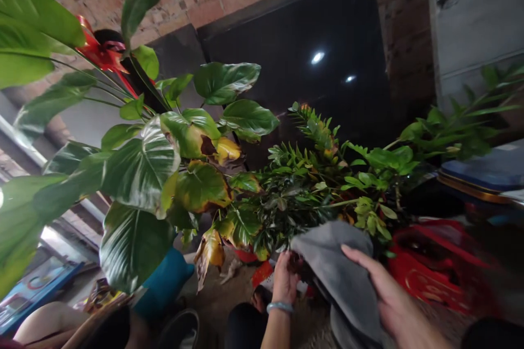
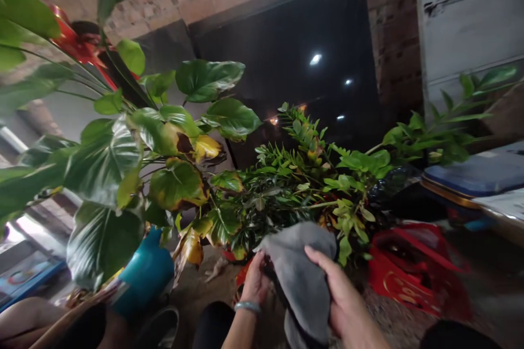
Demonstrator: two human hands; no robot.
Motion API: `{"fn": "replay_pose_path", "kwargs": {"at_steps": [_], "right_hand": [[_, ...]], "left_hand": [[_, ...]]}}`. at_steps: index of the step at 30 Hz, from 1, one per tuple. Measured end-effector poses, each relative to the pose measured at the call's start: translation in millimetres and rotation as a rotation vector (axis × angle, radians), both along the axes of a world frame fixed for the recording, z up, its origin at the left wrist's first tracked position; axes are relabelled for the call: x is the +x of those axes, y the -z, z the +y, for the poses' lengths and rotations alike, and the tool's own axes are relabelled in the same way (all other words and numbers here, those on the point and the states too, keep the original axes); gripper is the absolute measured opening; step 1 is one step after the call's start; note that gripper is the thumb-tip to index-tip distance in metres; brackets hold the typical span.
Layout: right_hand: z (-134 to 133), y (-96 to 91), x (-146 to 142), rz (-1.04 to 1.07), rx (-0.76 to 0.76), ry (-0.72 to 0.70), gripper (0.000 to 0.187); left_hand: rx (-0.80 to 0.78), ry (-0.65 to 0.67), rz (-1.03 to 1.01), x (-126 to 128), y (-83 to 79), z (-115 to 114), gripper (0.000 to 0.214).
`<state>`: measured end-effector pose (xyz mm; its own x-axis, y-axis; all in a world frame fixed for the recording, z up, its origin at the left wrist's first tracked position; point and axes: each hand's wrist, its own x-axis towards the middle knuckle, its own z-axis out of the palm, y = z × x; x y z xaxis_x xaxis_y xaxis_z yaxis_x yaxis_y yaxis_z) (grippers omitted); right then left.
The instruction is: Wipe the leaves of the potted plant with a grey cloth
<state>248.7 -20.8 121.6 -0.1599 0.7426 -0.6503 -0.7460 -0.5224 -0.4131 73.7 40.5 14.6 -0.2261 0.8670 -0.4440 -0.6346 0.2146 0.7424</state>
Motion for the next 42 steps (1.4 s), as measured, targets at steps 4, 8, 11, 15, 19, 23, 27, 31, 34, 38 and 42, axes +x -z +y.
{"fn": "replay_pose_path", "kwargs": {"at_steps": [4,8,11,15,19,23,27,31,34,38,42], "right_hand": [[50.7,-40.4,8.4,-0.083,0.242,0.264,0.02],[71.7,-25.8,-12.3,-0.066,0.145,0.266,0.012],[35.0,9.3,-25.6,-0.081,0.048,0.151,0.01],[-8.5,19.5,-19.5,-0.043,-0.026,0.025,0.013],[29.7,-24.2,-5.8,-0.058,0.148,0.248,0.015],[86.5,-45.5,-11.8,-0.052,0.202,0.342,0.013],[62.0,-11.5,-26.1,-0.066,0.057,0.219,0.008],[0.2,16.5,-18.9,-0.023,-0.07,0.001,0.011],[-1.0,1.0,-3.5,-0.037,-0.003,0.013,0.011],[59.2,-33.8,4.6,-0.113,0.26,0.314,0.023],[89.0,-19.1,-8.8,-0.112,0.207,0.293,0.015]], "left_hand": [[-0.065,-0.109,-0.032,4.3,-9.9,0.8,0.008],[-0.06,-0.095,-0.022,5.7,-10.4,-0.5,0.008],[-0.022,-0.082,0.006,0.8,-5.3,-1.1,0.015],[-0.015,-0.079,0.059,-7.9,2.4,-2.3,0.024],[-0.037,-0.078,0.067,-7.4,3.6,-6.9,0.021],[-0.061,-0.04,0.074,-2.4,-3.9,-13.5,0.021],[-0.043,-0.051,0.084,-2.6,-8.6,-17.1,0.027],[-0.011,-0.047,0.128,-5.5,-5.0,-17.5,0.028],[-0.023,-0.041,0.114,-3.2,-4.1,-18.1,0.026],[-0.039,-0.039,0.079,4.5,-10.7,-20.7,0.024],[-0.052,-0.051,0.111,5.5,-20.3,-22.4,0.03]]}}
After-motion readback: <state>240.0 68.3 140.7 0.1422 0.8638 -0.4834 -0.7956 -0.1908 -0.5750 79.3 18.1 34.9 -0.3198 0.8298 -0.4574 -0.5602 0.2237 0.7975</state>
